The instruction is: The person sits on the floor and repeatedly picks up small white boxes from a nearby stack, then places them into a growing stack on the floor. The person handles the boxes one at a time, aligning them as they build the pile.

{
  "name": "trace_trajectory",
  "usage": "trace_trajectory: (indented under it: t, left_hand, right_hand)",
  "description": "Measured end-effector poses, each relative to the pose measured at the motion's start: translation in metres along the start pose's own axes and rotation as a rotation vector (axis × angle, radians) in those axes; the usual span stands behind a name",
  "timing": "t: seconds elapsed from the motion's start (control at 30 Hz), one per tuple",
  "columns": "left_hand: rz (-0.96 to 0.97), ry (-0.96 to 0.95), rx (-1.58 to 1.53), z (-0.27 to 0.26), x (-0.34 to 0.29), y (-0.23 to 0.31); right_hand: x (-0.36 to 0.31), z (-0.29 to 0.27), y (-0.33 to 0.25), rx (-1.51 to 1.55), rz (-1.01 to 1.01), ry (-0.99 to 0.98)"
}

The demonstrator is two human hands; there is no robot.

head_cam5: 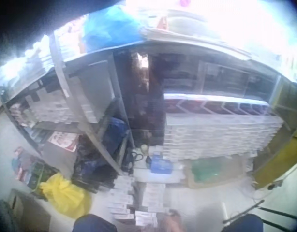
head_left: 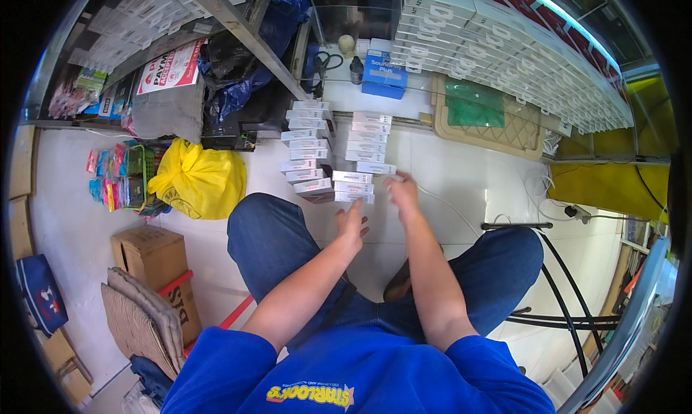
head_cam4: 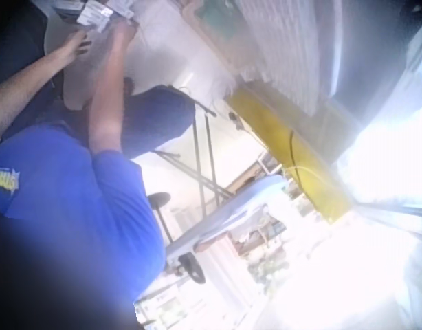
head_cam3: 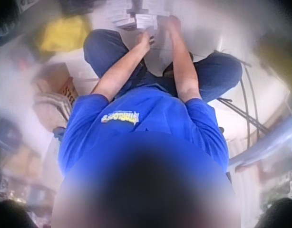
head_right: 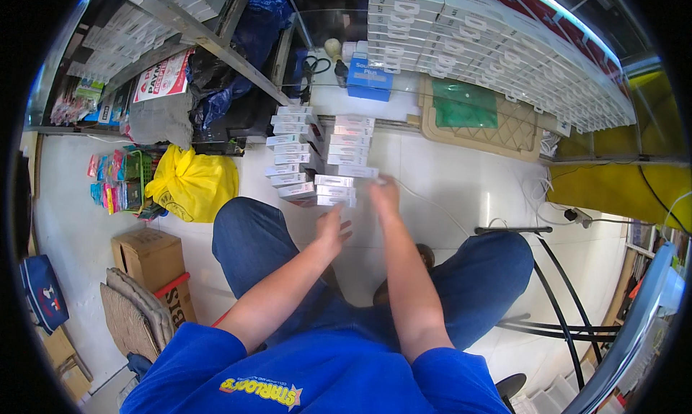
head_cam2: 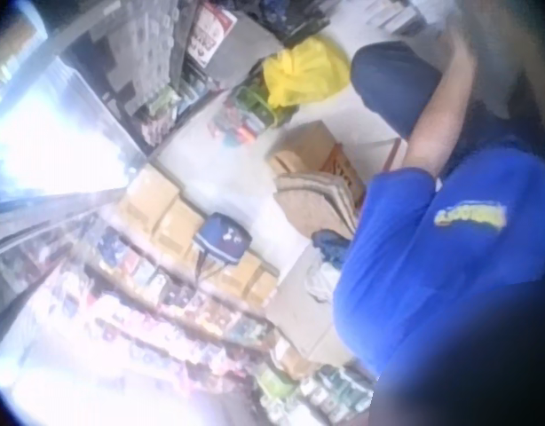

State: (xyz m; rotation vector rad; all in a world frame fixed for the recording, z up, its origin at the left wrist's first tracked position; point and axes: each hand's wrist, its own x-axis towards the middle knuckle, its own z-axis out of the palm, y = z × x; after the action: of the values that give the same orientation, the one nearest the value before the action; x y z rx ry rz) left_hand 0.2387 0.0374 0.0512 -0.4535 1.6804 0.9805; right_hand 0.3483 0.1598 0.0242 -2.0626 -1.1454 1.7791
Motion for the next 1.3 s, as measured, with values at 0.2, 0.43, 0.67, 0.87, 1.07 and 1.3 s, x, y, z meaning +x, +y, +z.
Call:
trace_trajectory:
  t: [0.2,0.43,0.67,0.87,1.07,1.3]
  left_hand:
    - [0.14,-0.079,-0.116,0.01,0.016,0.005]
    - [0.259,-0.021,0.067,0.016,0.013,0.006]
    - [0.263,-0.063,-0.347,0.025,0.013,0.014]
    - [0.14,-0.055,-0.355,0.025,0.014,0.009]
    - [0.19,-0.055,-0.29,0.019,0.013,0.004]
    - [0.3,0.1,-0.305,0.026,0.025,0.001]
  right_hand:
    - [0.08,0.0,-0.081,0.145,-0.232,-0.171]
    - [0.086,0.031,-0.122,0.03,-0.07,-0.588]
    - [0.098,0.002,-0.065,0.139,-0.229,0.192]
    - [0.063,0.073,-0.004,0.413,-0.014,-0.044]
    - [0.029,0.043,-0.01,0.375,-0.004,-0.118]
    - [0.017,0.04,0.031,0.596,0.268,-0.525]
